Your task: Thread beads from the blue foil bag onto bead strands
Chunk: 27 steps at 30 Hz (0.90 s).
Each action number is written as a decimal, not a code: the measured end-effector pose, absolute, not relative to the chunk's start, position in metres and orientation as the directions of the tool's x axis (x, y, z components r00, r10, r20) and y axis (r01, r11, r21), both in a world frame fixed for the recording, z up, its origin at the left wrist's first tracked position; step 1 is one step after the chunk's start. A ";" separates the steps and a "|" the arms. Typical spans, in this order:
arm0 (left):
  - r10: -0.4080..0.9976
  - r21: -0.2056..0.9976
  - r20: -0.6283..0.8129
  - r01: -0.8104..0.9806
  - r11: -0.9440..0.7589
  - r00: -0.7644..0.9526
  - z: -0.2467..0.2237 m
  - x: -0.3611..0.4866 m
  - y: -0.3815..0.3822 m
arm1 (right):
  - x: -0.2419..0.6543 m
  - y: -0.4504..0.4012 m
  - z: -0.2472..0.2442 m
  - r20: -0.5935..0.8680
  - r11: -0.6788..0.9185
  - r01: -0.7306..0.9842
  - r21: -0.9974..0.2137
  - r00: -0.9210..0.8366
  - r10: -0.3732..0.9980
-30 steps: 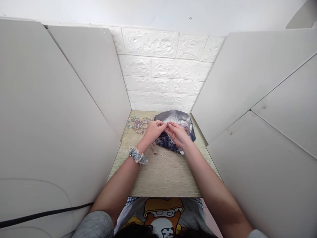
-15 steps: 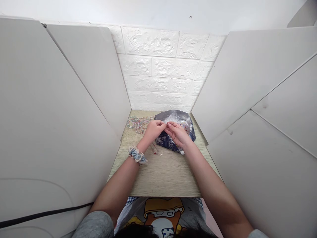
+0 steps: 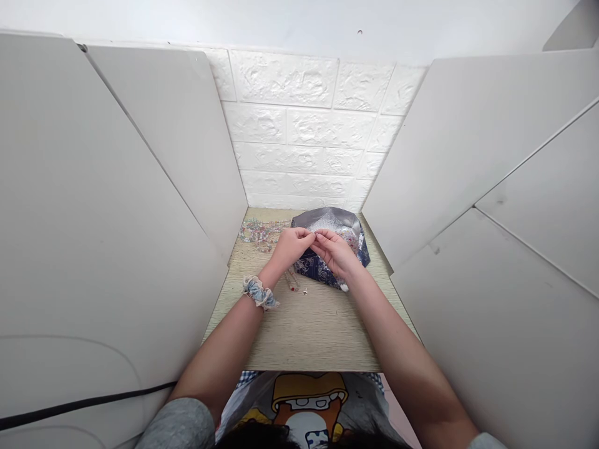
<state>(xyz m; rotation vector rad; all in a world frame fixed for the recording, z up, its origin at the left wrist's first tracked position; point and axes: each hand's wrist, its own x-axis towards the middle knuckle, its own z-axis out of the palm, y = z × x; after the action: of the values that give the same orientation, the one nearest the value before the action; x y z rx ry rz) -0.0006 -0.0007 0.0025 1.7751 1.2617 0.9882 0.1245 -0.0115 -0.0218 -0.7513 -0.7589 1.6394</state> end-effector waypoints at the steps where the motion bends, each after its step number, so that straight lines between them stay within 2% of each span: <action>1: 0.959 0.885 0.171 0.394 -0.250 0.225 0.002 -0.001 0.000 | 0.125 -0.012 -0.022 -0.083 -0.170 -0.565 -0.807 -0.175 0.981; 6: 0.950 0.889 0.172 0.373 -0.264 0.261 -0.003 -0.002 0.003 | 0.125 -0.012 -0.021 -0.077 -0.151 -0.500 -0.853 -0.167 0.983; 10: 0.943 0.900 0.158 0.350 -0.260 0.293 -0.004 -0.003 0.005 | 0.125 -0.011 -0.022 -0.063 -0.099 -0.340 -0.935 -0.115 0.991; 16: 0.949 0.922 0.151 0.305 -0.236 0.279 -0.001 -0.002 0.004 | 0.129 -0.011 -0.019 0.077 0.079 -0.133 -0.988 0.020 0.997; 21: 0.953 0.966 0.066 0.220 -0.135 0.296 0.005 -0.001 0.000 | 0.137 -0.012 -0.010 0.332 0.332 0.159 -0.930 -0.026 0.943; 23: 0.942 0.978 0.046 0.175 -0.109 0.331 0.008 -0.001 -0.002 | 0.138 -0.012 -0.008 0.370 0.369 0.219 -0.903 -0.037 0.928; 27: 0.917 0.987 0.034 0.133 -0.094 0.398 0.012 -0.001 -0.005 | 0.139 -0.013 -0.007 0.380 0.374 0.235 -0.897 -0.018 0.925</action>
<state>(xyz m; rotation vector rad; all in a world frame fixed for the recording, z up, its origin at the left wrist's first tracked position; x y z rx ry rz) -0.0014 -0.0052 0.0116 1.5305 0.9735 0.8729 0.1392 -0.0128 -0.0075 -1.0885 -1.5161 0.7729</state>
